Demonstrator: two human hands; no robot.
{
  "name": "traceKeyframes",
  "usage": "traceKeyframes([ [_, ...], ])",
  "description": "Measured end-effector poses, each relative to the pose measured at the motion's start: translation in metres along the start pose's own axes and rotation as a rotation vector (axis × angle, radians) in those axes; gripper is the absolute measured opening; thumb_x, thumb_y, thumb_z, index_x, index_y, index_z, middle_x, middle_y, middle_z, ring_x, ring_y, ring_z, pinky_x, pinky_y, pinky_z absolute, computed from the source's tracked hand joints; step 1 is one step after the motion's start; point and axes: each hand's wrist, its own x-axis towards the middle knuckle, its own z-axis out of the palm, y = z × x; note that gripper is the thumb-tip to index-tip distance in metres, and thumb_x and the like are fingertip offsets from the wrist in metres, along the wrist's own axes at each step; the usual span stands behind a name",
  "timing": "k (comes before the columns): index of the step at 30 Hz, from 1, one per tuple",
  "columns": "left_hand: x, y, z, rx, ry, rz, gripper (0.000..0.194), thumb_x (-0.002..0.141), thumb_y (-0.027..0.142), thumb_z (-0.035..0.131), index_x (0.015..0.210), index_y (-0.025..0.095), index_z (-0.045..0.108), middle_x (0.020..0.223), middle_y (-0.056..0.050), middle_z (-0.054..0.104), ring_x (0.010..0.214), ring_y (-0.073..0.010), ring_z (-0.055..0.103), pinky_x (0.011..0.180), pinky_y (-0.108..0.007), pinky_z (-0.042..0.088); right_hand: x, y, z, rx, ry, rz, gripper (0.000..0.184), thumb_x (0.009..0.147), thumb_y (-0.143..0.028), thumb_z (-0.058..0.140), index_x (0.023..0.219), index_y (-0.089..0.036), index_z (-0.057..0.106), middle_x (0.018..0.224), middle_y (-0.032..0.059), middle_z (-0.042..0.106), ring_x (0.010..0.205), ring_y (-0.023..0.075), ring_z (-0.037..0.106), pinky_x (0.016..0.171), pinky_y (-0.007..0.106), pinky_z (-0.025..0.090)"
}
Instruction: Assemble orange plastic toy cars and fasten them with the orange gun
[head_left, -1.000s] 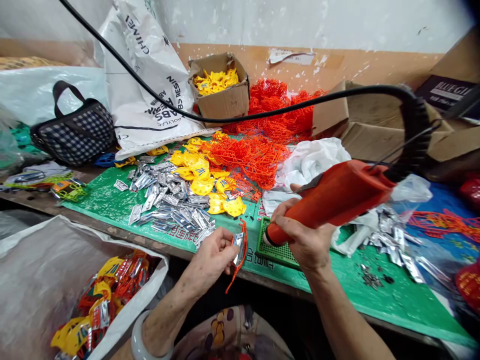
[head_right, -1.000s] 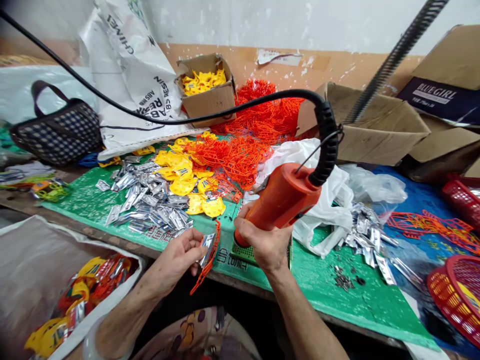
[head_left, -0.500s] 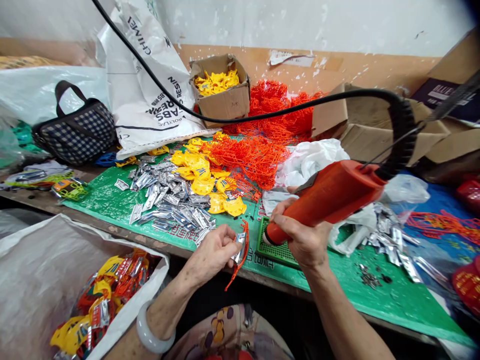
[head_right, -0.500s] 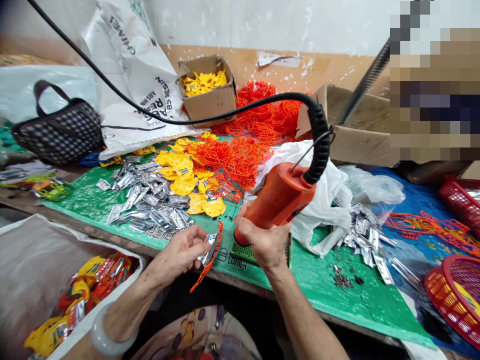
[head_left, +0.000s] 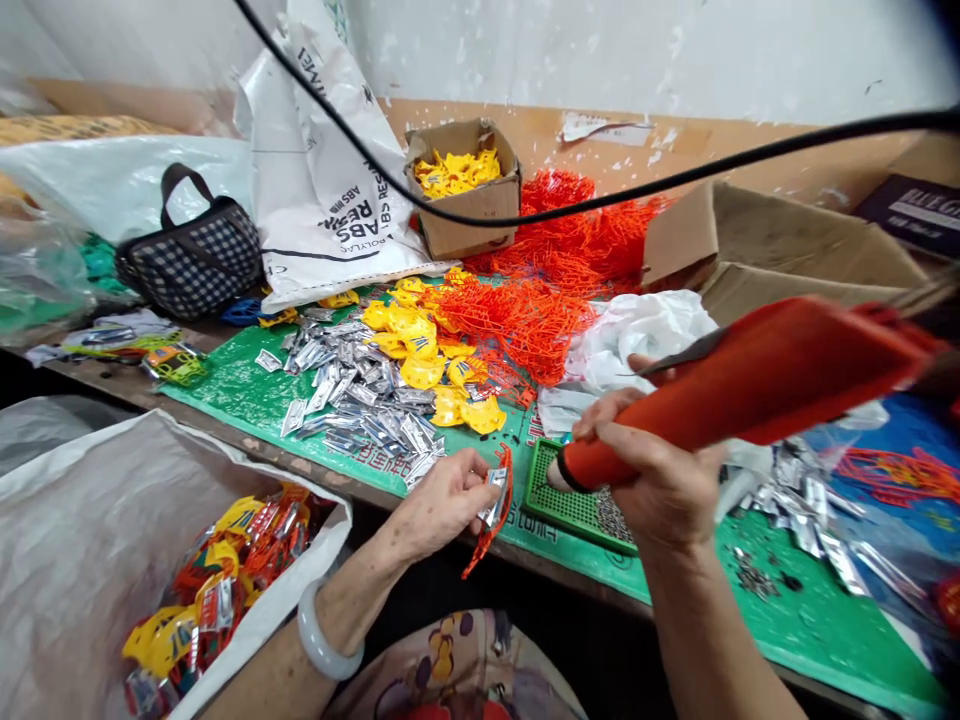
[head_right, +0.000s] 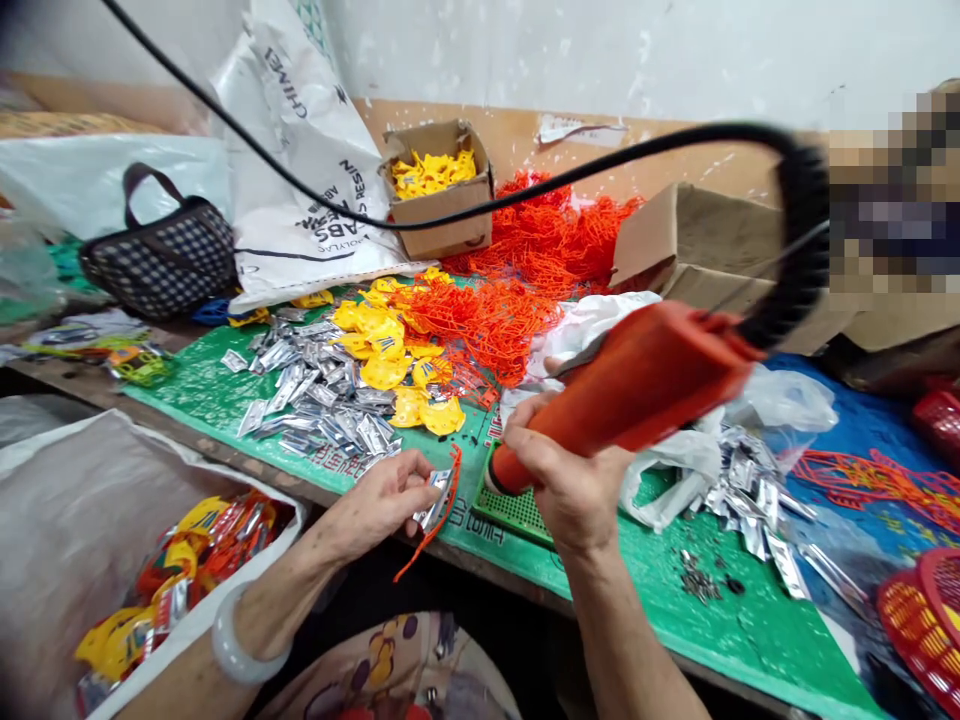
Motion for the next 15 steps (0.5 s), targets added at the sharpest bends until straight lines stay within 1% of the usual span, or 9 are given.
traceKeyframes([
  [2,0.000,0.001,0.001,-0.011,0.012,0.000,0.013,0.079,0.031,0.062,0.081,0.020,0.055,0.057,0.005,0.058,0.045,-0.0124,0.054,0.045,-0.022,0.039,-0.001,-0.013,0.005,0.023,-0.043,-0.022,0.030,0.063,-0.015,0.072,0.092,-0.023,0.066,0.063,-0.0039,0.062,0.055,0.0165,0.058,0.058,0.035,0.048],
  [6,-0.003,0.006,0.002,-0.057,0.016,-0.014,0.017,0.075,0.036,0.064,0.078,0.022,0.055,0.056,0.005,0.057,0.046,-0.0139,0.054,0.044,-0.023,0.038,-0.010,-0.028,0.019,0.085,-0.159,-0.010,0.032,0.068,-0.015,0.070,0.097,-0.027,0.065,0.065,-0.0046,0.063,0.059,0.0158,0.057,0.060,0.034,0.049],
  [8,-0.005,0.010,0.002,-0.063,0.008,-0.032,0.020,0.073,0.037,0.064,0.078,0.021,0.054,0.056,0.004,0.058,0.046,-0.0140,0.052,0.043,-0.023,0.037,-0.016,-0.029,0.026,0.117,-0.182,0.020,0.034,0.067,-0.013,0.071,0.097,-0.028,0.064,0.065,-0.0048,0.063,0.059,0.0154,0.057,0.060,0.033,0.050],
  [11,-0.005,0.013,0.003,-0.055,0.003,-0.050,0.018,0.071,0.033,0.063,0.079,0.021,0.053,0.054,0.005,0.057,0.046,-0.0127,0.050,0.043,-0.022,0.035,-0.021,-0.027,0.034,0.126,-0.176,0.066,0.039,0.064,-0.013,0.073,0.099,-0.027,0.064,0.066,-0.0050,0.062,0.059,0.0159,0.059,0.063,0.035,0.051],
  [15,-0.005,0.015,0.004,-0.066,0.010,-0.050,0.017,0.069,0.031,0.061,0.079,0.020,0.053,0.054,0.007,0.056,0.046,-0.0116,0.050,0.043,-0.021,0.033,-0.023,-0.023,0.039,0.097,-0.170,0.101,0.040,0.061,-0.014,0.073,0.098,-0.027,0.064,0.063,-0.0054,0.060,0.060,0.0171,0.059,0.067,0.037,0.051],
])
